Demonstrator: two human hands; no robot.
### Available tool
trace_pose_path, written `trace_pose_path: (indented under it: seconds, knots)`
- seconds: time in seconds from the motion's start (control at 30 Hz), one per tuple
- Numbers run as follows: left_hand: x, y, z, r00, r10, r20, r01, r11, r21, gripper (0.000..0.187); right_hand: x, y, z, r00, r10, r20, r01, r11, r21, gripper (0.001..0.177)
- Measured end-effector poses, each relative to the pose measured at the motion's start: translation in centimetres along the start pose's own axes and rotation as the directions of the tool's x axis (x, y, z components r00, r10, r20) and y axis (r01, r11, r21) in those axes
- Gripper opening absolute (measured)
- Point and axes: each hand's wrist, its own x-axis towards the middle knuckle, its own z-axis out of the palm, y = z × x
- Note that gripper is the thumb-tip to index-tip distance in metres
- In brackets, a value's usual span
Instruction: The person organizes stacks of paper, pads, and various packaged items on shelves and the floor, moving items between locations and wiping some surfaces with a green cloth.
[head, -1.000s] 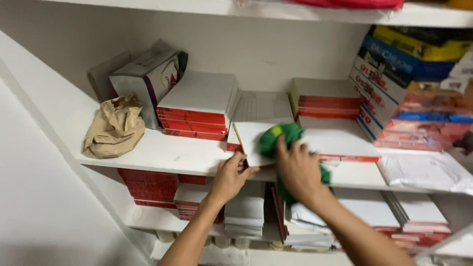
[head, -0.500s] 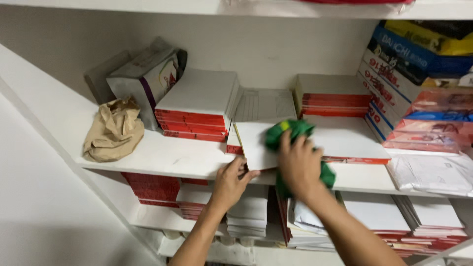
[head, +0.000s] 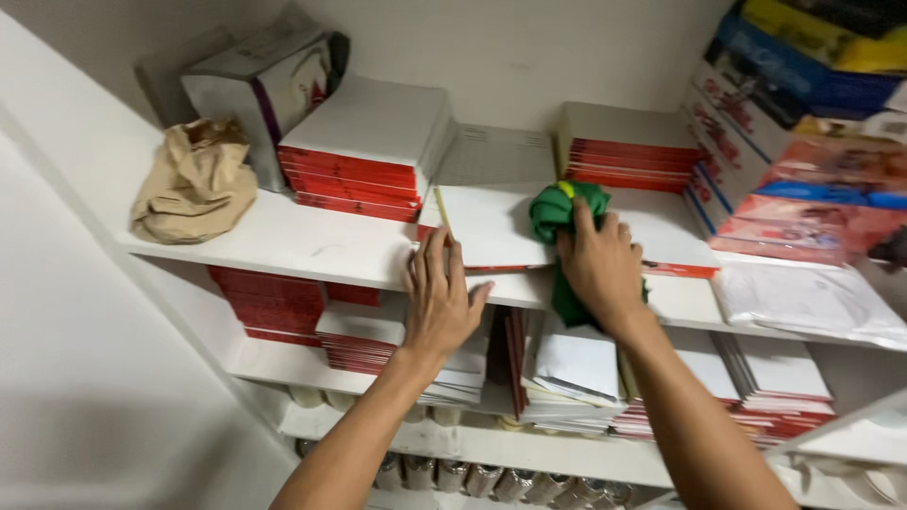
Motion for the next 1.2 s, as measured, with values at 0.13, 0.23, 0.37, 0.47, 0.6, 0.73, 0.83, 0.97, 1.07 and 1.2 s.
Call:
trace_pose_path:
  seconds: [0.13,0.23,0.37,0.47,0.6,0.73,0.83,0.97,1.07,1.2]
  knots:
    - [2.1,2.2,0.7,0.988,0.141,-0.062,-0.129,0.978,0.162,0.051,-2.5,1.1,0.6,0.998,0.002,-0.060,0.002,0.998,0.068,0.059]
    - [2.6,2.2,2.3,0.966,0.258,0.022,-0.259,0.963,0.076,0.029,-3.3,2.0,1.2,0.980,0.036,-0.195,0.034,0.940,0.340,0.054]
    - [5.0,1.0,3.7,0.951,0.307,0.013,-0.307,0.945,0.114,0.017,-3.8,2.6,-2.0,0.911,0.144,-0.385,0.112,0.815,0.569,0.054]
    - [7.9,1.8,0.1,0.989,0.132,0.068,-0.133,0.991,0.001,0.018,-2.8,3.2,-4.4,0.827,0.187,-0.530,0.196,0.788,0.584,0.055]
    - [10.3,4.4,-5.7,0.923,-0.368,0.113,0.366,0.746,-0.557,0.030,-1.4,2.5,-7.4,0.787,0.116,-0.605,0.304,0.781,0.546,0.058]
    - [8.0,2.3,-0.8,0.698,-0.688,0.200,0.637,0.467,-0.614,0.031,-0.7,0.5,-7.3,0.798,0.001,-0.602,0.388,0.764,0.516,0.063]
    - [5.6,0.7,2.5,0.556,-0.748,0.362,0.641,0.108,-0.760,0.039,-0.3,-1.6,-5.1,0.878,-0.180,-0.444,0.382,0.824,0.420,0.061]
    - [3.1,-0.2,3.3,0.411,-0.728,0.549,0.808,0.013,-0.589,0.051,0.1,-5.8,-2.2,0.936,-0.347,-0.064,0.352,0.910,0.221,0.064]
    - [2.1,-1.4,4.0,0.494,-0.676,0.548,0.824,0.162,-0.543,0.045,3.5,-7.6,-0.3,0.917,-0.397,0.030,0.389,0.909,0.149,0.062]
    - [2.4,-1.9,4.0,0.520,-0.643,0.562,0.834,0.240,-0.497,0.035,8.3,-7.0,0.9,0.976,-0.154,0.152,0.135,0.982,0.130,0.051]
